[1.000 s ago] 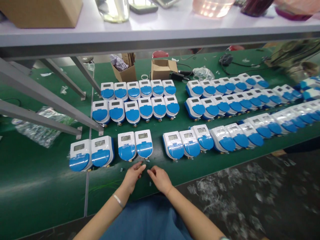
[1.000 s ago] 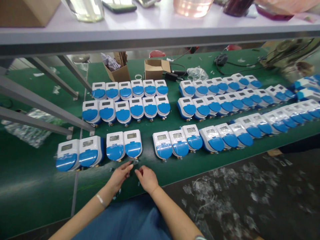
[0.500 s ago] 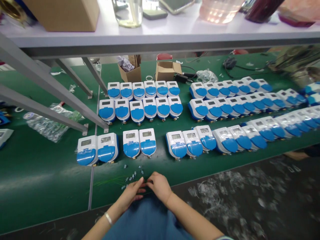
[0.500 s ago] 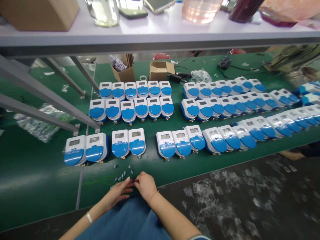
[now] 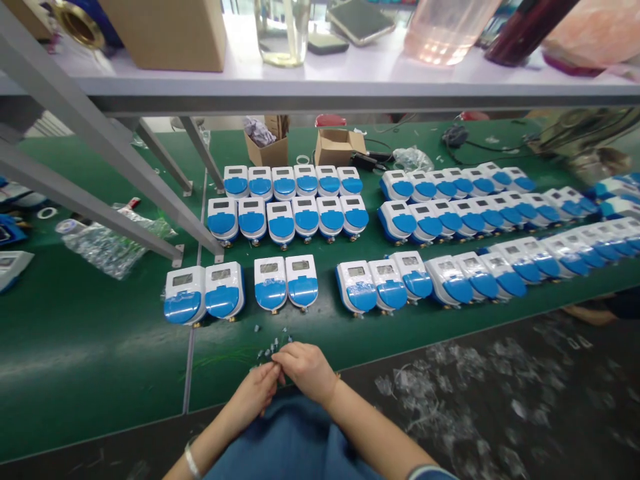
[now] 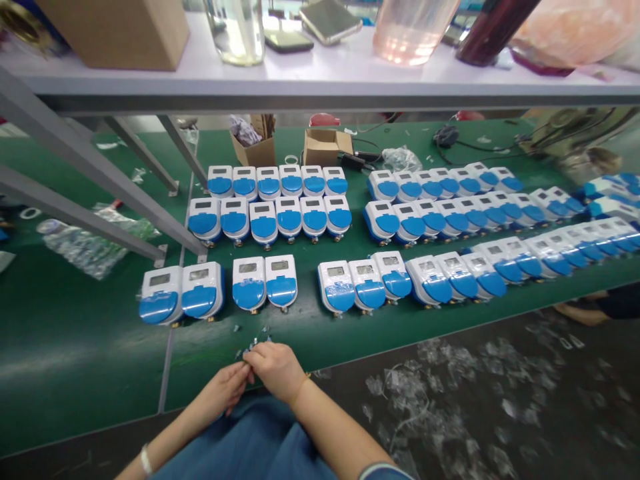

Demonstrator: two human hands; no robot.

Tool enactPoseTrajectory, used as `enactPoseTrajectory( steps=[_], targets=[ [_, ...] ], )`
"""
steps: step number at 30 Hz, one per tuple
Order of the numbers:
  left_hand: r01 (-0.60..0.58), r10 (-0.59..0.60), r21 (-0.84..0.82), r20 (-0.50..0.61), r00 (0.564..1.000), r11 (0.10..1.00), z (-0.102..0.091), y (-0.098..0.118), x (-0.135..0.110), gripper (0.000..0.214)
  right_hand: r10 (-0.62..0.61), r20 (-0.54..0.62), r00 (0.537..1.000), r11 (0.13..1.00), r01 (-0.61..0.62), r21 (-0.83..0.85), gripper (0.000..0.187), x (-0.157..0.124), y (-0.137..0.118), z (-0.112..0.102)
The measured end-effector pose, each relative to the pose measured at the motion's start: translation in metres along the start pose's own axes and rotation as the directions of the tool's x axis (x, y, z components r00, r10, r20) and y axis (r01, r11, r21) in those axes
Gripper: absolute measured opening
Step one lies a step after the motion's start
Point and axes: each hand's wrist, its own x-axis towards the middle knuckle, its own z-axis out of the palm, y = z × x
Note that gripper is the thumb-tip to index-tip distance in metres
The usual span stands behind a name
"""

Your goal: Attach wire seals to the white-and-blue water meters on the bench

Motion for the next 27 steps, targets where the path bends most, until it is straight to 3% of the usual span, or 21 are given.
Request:
enactPoseTrajectory(
  steps=[2,4,7,10,13,16,19,27],
  targets=[
    [-0.037,0.033,0.070,0.048,0.998,0.997,-0.002,0.006,-0.008,0.055,0.034,-0.061,0.998,0.999,-0.032,0.029,0.032,0.000,0.003,0.001],
    [-0.077,0.064,0.121,0.103,0.993,0.990,-0.005,0.010,-0.015,0.055,0.156,-0.198,0.968,0.986,-0.141,0.088,0.031,0.001,0.008,-0.001],
    [-0.085,0.069,0.117,0.134,0.989,0.990,-0.010,0.008,-0.015,0.062,0.388,-0.415,0.822,0.915,-0.291,0.280,0.026,0.009,0.017,-0.003],
    [0.002,-0.003,-0.080,-0.008,1.000,0.997,-0.016,-0.001,0.005,0.060,0.574,-0.481,0.663,0.792,-0.297,0.534,0.025,0.026,0.022,0.003],
    [0.014,-0.079,-0.314,-0.196,0.977,0.949,-0.022,-0.003,0.040,0.037,0.690,-0.448,0.569,0.660,-0.239,0.712,0.028,0.045,0.022,0.015],
    [-0.006,-0.132,-0.415,-0.302,0.944,0.910,-0.028,0.006,0.071,0.027,0.668,-0.484,0.565,0.691,-0.229,0.686,0.024,0.059,0.020,0.025],
    [-0.021,-0.140,-0.462,-0.312,0.940,0.887,-0.033,0.018,0.090,0.028,0.584,-0.529,0.616,0.779,-0.242,0.578,0.016,0.065,0.021,0.030],
    [-0.030,-0.139,-0.517,-0.285,0.948,0.856,-0.036,0.021,0.102,0.023,0.452,-0.557,0.697,0.882,-0.253,0.398,0.010,0.072,0.027,0.035]
  ],
)
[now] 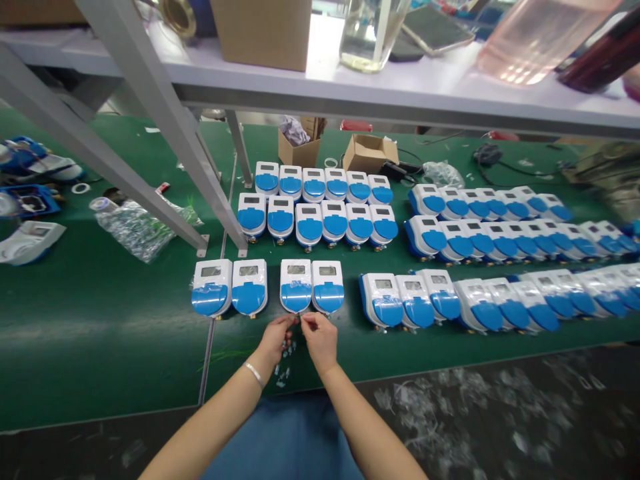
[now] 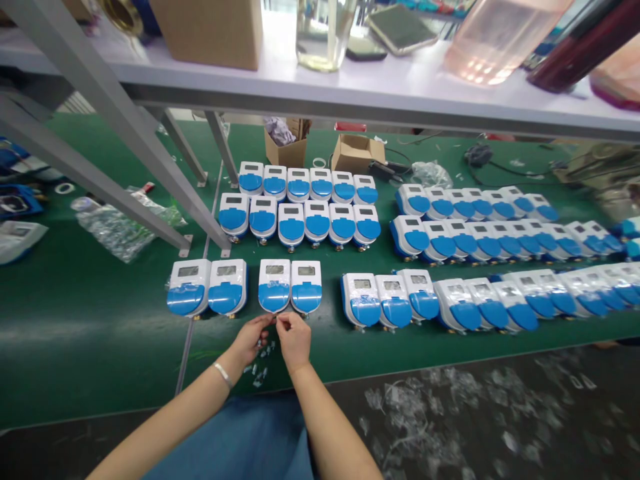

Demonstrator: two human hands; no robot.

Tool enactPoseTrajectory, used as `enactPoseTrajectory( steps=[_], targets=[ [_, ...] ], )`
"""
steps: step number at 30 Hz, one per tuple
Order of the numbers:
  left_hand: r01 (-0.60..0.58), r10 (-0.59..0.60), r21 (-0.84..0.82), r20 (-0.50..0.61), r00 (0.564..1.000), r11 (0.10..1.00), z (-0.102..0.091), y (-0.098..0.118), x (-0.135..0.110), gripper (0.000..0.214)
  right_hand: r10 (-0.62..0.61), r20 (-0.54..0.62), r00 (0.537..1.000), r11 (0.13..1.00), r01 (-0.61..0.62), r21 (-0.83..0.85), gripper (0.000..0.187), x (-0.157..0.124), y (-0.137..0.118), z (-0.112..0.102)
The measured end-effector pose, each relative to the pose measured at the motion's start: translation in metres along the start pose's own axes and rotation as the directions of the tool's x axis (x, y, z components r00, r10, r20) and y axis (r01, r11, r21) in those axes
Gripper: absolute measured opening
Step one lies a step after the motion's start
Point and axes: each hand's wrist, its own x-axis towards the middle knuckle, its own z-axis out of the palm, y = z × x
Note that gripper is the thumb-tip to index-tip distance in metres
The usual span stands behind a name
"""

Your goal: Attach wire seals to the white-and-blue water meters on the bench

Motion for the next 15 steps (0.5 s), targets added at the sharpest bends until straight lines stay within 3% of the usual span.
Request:
enactPoseTrajectory(
  steps=[15],
  targets=[
    [-0.017,0.017,-0.022,0.017,1.000,1.000,-0.0004,-0.0036,0.0032,0.028,-0.127,0.033,0.991,0.983,0.130,-0.129,0.011,0.0061,0.0005,0.0029]
  ],
)
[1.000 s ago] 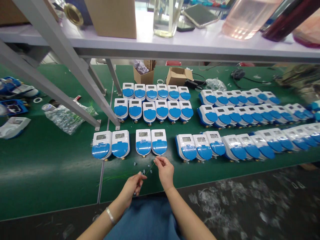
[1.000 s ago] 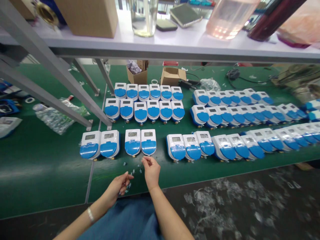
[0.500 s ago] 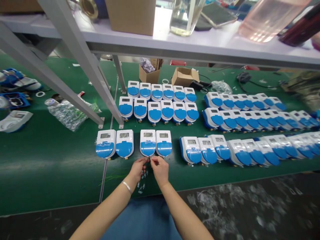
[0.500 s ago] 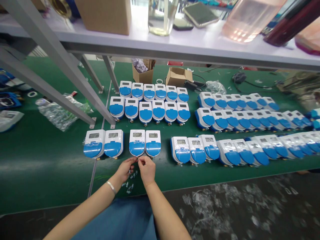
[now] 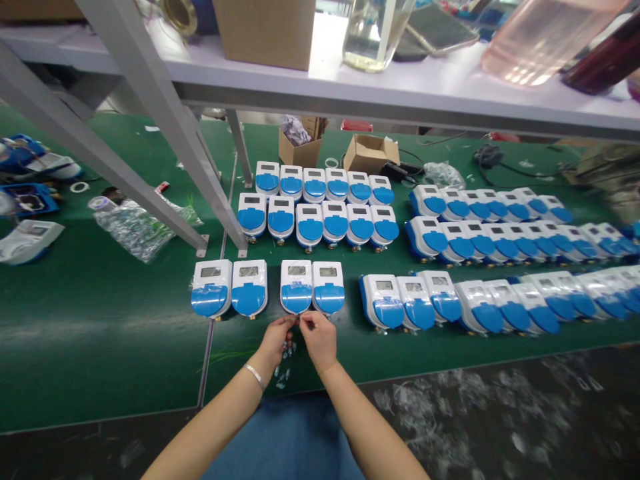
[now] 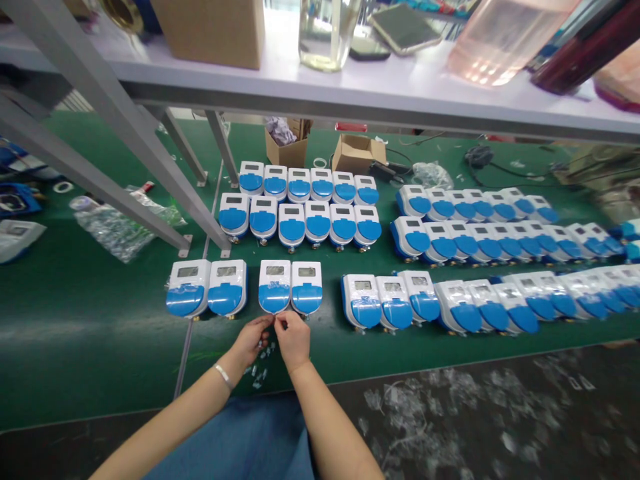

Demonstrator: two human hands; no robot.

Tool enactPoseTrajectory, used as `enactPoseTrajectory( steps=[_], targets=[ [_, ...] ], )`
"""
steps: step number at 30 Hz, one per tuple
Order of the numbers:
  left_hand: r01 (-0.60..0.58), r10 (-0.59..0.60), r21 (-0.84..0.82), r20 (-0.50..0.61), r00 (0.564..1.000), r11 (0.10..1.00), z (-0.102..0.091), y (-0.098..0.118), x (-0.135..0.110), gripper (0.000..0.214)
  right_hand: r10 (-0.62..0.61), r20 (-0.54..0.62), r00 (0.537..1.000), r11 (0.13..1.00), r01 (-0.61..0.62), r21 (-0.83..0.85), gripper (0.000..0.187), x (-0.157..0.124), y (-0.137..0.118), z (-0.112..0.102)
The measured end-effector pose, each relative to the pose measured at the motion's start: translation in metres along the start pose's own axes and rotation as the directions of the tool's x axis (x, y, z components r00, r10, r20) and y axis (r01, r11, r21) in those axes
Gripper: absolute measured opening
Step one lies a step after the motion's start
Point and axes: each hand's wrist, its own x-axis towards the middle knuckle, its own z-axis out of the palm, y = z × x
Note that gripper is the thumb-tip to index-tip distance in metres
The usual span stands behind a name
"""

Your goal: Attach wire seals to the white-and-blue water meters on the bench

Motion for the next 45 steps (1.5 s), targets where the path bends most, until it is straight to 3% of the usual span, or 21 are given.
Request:
enactPoseTrajectory(
  steps=[16,22,30,32,36,38,42,45],
  targets=[
    [-0.030,0.031,0.063,-0.011,0.999,0.998,0.001,0.002,-0.002,0.033,0.015,0.024,1.000,0.999,-0.015,-0.029,0.014,0.001,0.002,-0.001],
    [-0.177,0.201,0.237,-0.082,0.976,0.955,0.004,0.005,0.002,0.038,0.200,0.000,0.980,0.979,-0.199,-0.038,0.015,0.002,0.003,0.013],
    [-0.179,0.205,0.356,-0.037,0.978,0.917,-0.002,0.006,0.009,0.023,0.419,0.004,0.908,0.882,-0.408,0.235,0.025,-0.007,0.016,0.034],
    [-0.164,0.183,0.376,-0.015,0.983,0.912,-0.005,0.005,0.005,0.025,0.493,0.048,0.869,0.830,-0.485,0.275,0.026,-0.004,0.017,0.036],
    [-0.083,0.081,0.376,0.021,0.996,0.923,-0.012,0.000,-0.007,0.030,0.643,0.285,0.711,0.602,-0.699,0.386,0.020,0.007,0.015,0.040],
    [-0.019,0.013,0.315,0.020,1.000,0.949,-0.016,0.001,-0.014,0.032,0.657,0.361,0.662,0.528,-0.746,0.407,0.012,0.009,0.015,0.036],
    [0.126,-0.141,0.152,0.089,0.986,0.980,-0.028,0.012,-0.030,0.036,0.657,0.423,0.623,0.533,-0.782,0.324,0.005,-0.007,0.026,0.007],
    [0.155,-0.174,0.125,0.158,0.972,0.980,-0.034,0.022,-0.034,0.029,0.663,0.522,0.537,0.494,-0.837,0.234,0.006,-0.029,0.036,-0.022]
  ],
)
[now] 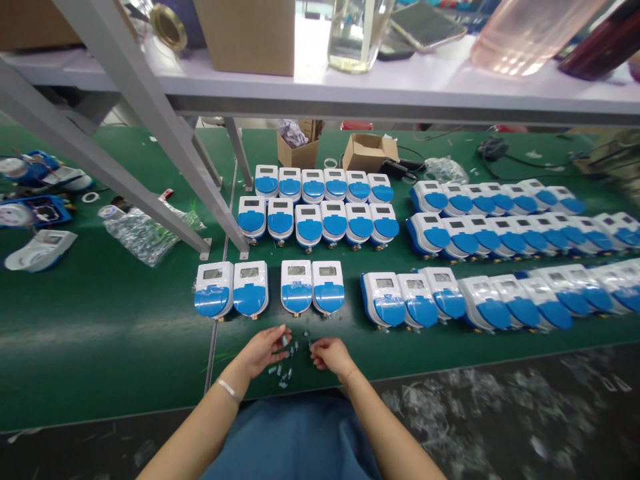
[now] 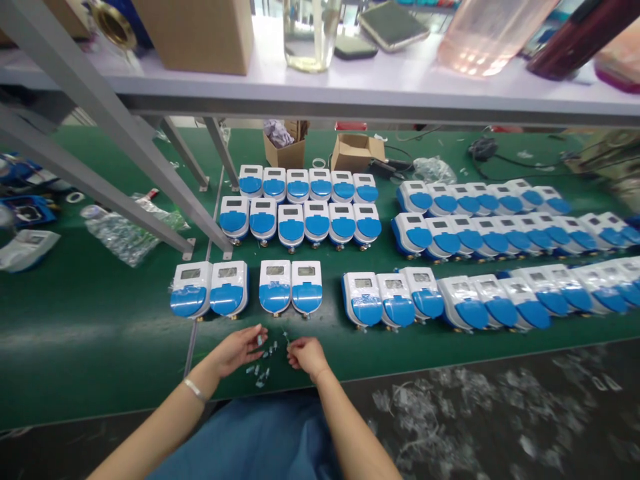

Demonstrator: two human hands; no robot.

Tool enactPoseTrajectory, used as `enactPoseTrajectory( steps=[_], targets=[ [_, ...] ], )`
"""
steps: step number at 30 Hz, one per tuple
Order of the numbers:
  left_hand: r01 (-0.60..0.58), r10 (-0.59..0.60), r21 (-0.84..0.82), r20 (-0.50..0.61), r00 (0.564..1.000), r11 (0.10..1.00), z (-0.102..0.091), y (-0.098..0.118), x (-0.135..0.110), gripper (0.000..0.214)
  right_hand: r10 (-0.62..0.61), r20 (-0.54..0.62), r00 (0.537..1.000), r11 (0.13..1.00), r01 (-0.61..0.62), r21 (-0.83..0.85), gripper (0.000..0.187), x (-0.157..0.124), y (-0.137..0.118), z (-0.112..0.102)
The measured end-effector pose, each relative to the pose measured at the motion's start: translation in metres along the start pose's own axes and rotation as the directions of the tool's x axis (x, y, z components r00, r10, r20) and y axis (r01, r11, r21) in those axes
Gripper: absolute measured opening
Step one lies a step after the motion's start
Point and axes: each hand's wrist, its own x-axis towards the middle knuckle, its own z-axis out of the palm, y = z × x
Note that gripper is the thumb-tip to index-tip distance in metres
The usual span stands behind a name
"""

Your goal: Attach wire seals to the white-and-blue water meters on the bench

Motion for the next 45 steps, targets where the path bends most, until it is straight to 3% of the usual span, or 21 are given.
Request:
enactPoseTrajectory(
  steps=[3,8,11,13,18,24,28,31,38,45],
  targets=[
    [-0.033,0.033,-0.010,0.033,0.999,0.999,0.000,0.003,0.006,0.023,0.053,0.085,0.995,0.997,-0.058,0.054,0.009,-0.016,0.008,-0.014],
    [-0.167,0.159,-0.104,-0.081,0.984,0.980,0.006,-0.004,0.023,0.021,0.088,0.205,0.975,0.943,-0.148,0.298,0.020,-0.020,0.003,-0.009],
    [-0.149,0.127,-0.179,-0.130,0.983,0.972,0.005,-0.009,0.021,0.011,0.076,0.193,0.978,0.861,-0.162,0.482,0.020,-0.015,-0.004,0.000],
    [-0.131,0.098,-0.223,-0.152,0.984,0.966,0.003,-0.011,0.014,0.012,0.050,0.154,0.987,0.848,-0.123,0.516,0.020,-0.013,-0.009,0.006],
    [-0.219,0.195,-0.227,-0.123,0.973,0.949,0.003,-0.007,-0.002,0.048,-0.011,0.088,0.996,0.888,-0.031,0.460,0.020,-0.010,-0.013,0.016],
    [-0.193,0.153,-0.256,-0.171,0.973,0.947,0.005,-0.002,-0.004,0.016,0.002,0.058,0.998,0.870,-0.031,0.493,0.020,-0.008,-0.011,0.010],
    [-0.090,0.069,-0.324,-0.075,0.995,0.942,0.005,-0.010,-0.003,0.022,-0.009,0.064,0.998,0.820,-0.030,0.572,0.024,-0.009,-0.018,0.017],
    [-0.060,0.043,-0.360,-0.057,0.997,0.931,0.005,-0.018,-0.005,0.025,-0.080,0.009,0.997,0.840,0.062,0.539,0.028,-0.012,-0.024,0.027],
    [-0.143,0.088,-0.318,-0.181,0.980,0.937,0.007,-0.029,-0.005,0.031,-0.226,-0.106,0.968,0.866,0.250,0.433,0.026,-0.017,-0.025,0.041],
    [-0.200,0.142,-0.314,-0.198,0.970,0.928,0.011,-0.033,-0.001,0.030,-0.342,-0.169,0.924,0.884,0.377,0.277,0.023,-0.007,-0.016,0.044]
  ],
)
